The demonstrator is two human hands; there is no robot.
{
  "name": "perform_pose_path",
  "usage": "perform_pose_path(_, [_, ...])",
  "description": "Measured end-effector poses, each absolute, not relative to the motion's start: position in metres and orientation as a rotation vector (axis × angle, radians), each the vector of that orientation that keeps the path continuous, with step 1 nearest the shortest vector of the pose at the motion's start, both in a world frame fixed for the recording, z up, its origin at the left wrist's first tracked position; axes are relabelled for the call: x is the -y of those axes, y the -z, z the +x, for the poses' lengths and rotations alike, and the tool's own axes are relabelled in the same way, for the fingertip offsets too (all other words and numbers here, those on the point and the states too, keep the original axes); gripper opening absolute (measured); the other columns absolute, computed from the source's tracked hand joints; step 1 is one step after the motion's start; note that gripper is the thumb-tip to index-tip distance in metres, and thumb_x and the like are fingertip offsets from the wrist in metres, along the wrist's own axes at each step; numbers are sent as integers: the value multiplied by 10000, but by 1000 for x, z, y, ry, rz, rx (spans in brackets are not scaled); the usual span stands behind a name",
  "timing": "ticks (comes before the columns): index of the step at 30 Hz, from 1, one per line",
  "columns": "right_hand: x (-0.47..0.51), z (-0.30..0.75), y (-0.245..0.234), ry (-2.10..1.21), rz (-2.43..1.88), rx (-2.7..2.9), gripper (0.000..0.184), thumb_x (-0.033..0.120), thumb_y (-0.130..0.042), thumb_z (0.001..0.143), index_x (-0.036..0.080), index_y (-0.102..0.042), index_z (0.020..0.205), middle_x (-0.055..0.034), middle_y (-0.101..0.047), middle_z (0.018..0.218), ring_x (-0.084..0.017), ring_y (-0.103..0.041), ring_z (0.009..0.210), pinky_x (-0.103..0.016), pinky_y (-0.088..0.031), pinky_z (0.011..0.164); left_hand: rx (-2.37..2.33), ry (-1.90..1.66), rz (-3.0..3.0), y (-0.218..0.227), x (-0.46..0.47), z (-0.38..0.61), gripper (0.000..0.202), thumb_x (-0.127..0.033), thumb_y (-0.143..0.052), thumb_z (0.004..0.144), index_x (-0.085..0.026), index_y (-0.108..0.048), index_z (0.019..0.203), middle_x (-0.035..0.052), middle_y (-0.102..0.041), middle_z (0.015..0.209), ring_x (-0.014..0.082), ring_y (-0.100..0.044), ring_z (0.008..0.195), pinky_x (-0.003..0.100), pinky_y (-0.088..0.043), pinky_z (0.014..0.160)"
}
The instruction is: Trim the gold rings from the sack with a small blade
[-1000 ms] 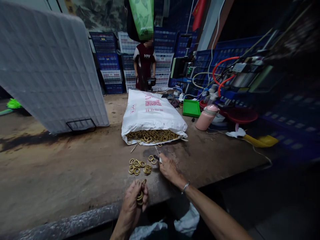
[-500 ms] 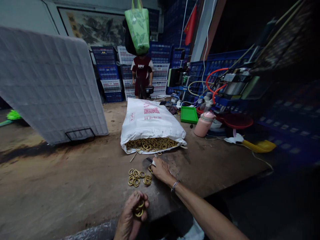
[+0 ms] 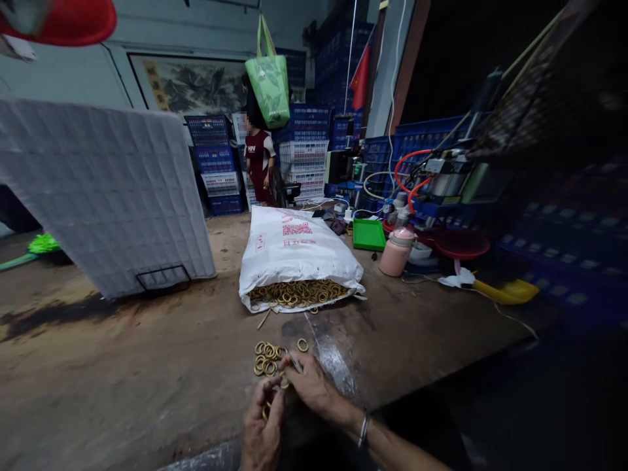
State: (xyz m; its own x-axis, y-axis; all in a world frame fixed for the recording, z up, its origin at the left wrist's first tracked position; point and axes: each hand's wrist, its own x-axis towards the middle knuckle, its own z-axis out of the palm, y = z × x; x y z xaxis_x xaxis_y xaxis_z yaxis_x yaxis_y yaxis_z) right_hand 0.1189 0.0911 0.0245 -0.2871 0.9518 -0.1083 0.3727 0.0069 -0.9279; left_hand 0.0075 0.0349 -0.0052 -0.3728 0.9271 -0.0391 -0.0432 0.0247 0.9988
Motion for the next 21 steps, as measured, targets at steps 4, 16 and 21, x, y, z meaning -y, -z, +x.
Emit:
perform_pose_path(4, [-81,116,-21,-1394,-1331,1537,138,205,-456,679,162,-587,686,23,-529,640,-103,-473,622,-181,-359,568,-1384,-1552,979,3,-30,15,259,-404,-714,558,-189,-667,694,47,-657,706,195,-578,725,248,-445,704])
perform_pose_path(16, [-70,119,0,-1672,-1222,1365,201,382,-488,718,185,-460,688,70,-409,502,-66,-356,433,-179,-293,432,-1161,-1328,558,8,-21,18,407,-540,-664,556,-195,-459,630,-85,-439,417,27,-312,303,144,-231,317])
perform_pose_path(21, [-64,121,-13,-1514,-1262,1484,190,340,-486,717,163,-497,649,48,-473,536,-79,-423,508,-183,-333,498,-1104,-1327,551,-6,-11,19,355,-467,-667,609,-185,-489,734,-73,-485,496,31,-387,371,130,-278,354])
